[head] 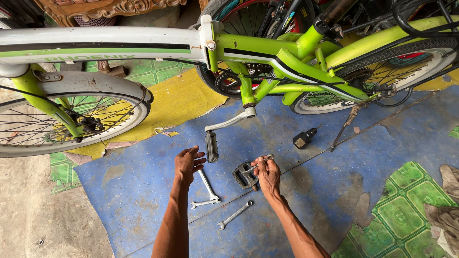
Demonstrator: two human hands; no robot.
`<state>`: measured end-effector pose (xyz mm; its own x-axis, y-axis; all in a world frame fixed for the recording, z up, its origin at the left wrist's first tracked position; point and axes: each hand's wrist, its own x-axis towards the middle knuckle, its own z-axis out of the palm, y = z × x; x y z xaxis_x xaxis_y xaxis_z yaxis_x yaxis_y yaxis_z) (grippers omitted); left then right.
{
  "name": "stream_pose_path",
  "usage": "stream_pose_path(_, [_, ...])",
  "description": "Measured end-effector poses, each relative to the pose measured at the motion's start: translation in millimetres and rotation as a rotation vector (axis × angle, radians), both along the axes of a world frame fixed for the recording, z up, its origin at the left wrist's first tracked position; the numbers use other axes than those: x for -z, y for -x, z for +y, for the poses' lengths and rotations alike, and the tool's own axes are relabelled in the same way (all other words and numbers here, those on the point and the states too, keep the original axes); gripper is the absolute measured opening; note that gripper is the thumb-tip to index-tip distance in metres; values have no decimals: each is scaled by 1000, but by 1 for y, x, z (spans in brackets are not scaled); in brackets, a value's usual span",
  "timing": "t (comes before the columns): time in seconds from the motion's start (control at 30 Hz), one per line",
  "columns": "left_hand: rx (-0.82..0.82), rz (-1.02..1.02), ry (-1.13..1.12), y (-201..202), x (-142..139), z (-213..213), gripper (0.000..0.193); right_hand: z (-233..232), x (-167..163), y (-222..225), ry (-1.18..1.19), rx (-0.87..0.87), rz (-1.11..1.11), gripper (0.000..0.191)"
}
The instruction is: The person retrieves a bicycle pedal and wrenches from a tool container, then installs the pedal onto the crank arm of a green bicycle. They thread the pedal by hand and tighten it with a wrench, repeating the tightening process to secure the pedal.
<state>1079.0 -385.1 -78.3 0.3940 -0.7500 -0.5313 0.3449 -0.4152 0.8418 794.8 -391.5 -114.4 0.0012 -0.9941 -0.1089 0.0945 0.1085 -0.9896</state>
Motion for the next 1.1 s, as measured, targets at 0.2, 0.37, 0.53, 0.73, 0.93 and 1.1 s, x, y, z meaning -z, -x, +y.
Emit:
stream_pose_path(0.2, [92,-49,91,12,-12,-6,83,-1,4,7,3,6,60,20])
stream_pose_path(0.37, [196,-74,126,14,-15,-5,88,4,-5,7,6,-17,192,25])
stream_pose_path(0.53, [243,11,98,23,-12,-9,77,3,-3,12,-285,-199,468,24])
stream_pose_path(0.73, [170,-70,27,31,-14,-17,54,10,14,27,-409,-528,925,31])
stream_pose_path(0.93, [154,-98,43,27,-19,-20,57,15,7,34,-342,-570,1164,37])
stream_pose_path(1.1, [249,-654,-109,6,-43,-33,69,-8,-20,25,-264,-484,1175,45])
